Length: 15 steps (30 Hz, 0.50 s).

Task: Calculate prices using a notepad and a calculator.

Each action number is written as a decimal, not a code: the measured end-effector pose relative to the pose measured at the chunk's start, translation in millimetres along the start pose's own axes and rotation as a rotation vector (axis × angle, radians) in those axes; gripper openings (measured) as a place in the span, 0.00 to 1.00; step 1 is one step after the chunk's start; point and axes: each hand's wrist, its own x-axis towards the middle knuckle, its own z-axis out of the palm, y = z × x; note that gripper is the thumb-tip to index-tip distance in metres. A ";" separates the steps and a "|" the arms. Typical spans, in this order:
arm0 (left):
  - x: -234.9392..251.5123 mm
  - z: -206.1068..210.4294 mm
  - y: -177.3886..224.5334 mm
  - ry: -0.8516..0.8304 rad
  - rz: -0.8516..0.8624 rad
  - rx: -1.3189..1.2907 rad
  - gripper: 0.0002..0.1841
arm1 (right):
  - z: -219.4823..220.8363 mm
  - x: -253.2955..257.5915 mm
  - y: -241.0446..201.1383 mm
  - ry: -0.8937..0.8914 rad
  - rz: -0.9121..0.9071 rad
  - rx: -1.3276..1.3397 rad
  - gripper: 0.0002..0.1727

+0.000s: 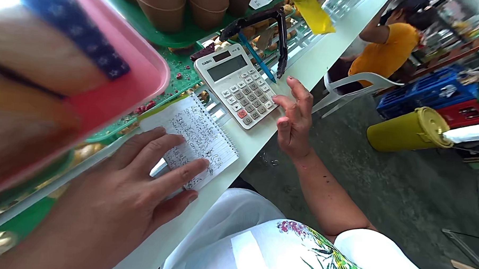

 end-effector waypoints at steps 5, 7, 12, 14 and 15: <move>3.4 -2.9 4.3 0.005 -0.001 0.036 0.23 | -5.1 1.6 17.3 -0.006 0.040 0.036 0.44; 4.3 -3.7 5.1 -0.004 0.003 0.041 0.23 | -2.6 -2.1 36.0 0.021 0.120 0.005 0.48; 5.6 -6.7 6.0 -0.036 -0.004 0.074 0.23 | 25.0 -12.6 75.1 0.238 0.083 -0.114 0.50; 5.8 -8.0 6.4 -0.048 -0.010 0.076 0.24 | 29.3 -11.7 75.0 0.286 0.069 -0.118 0.49; 5.5 -8.3 6.3 -0.050 -0.012 0.072 0.24 | 30.6 -11.1 75.3 0.298 0.064 -0.117 0.49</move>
